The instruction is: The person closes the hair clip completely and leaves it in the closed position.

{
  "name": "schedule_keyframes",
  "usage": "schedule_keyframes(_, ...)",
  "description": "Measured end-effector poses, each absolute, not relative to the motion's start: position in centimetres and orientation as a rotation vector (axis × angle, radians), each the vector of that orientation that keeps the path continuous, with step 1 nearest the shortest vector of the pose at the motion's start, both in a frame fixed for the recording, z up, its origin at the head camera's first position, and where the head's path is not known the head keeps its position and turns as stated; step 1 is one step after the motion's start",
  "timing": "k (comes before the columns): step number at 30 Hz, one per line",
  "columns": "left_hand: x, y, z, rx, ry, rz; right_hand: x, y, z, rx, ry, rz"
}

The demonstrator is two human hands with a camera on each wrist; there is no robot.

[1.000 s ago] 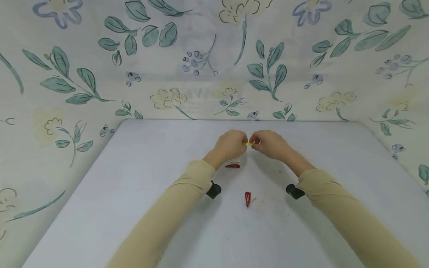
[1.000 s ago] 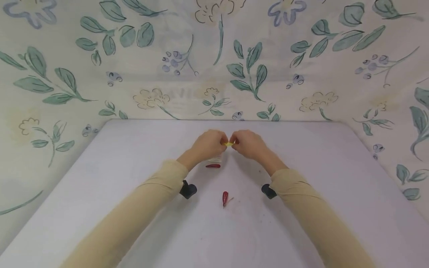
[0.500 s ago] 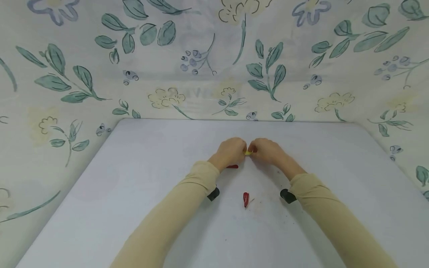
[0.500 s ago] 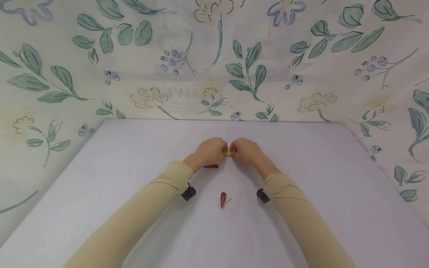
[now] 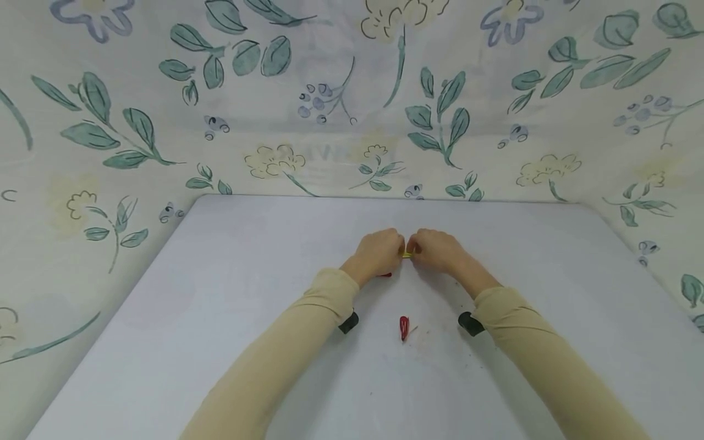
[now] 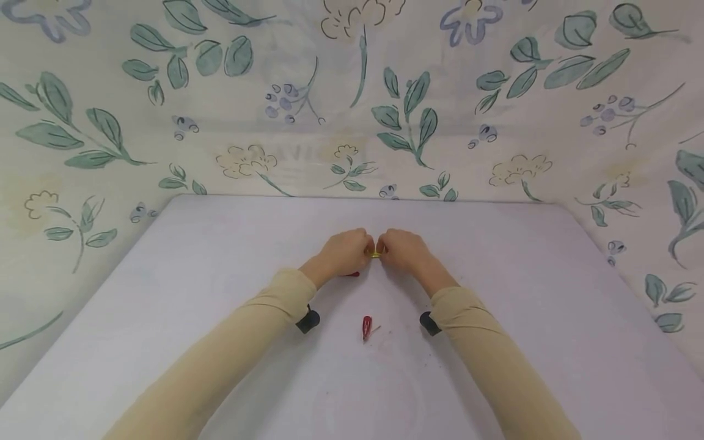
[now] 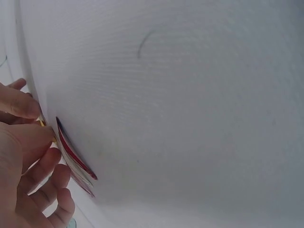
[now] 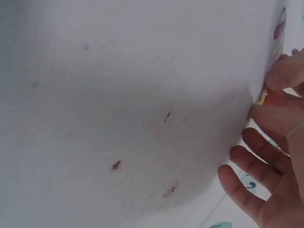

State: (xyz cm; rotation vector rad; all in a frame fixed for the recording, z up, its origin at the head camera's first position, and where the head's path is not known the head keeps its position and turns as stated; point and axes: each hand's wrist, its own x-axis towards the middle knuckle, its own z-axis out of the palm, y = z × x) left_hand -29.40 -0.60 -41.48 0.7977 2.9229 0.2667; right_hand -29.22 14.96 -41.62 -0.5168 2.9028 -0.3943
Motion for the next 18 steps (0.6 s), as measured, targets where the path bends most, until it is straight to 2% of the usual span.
schedule_keyframes(18, -29.66, -0.76, -41.47, 0.835, 2.975, 0.113, -28.99, 14.67, -41.91, -0.556, 2.948, -0.304)
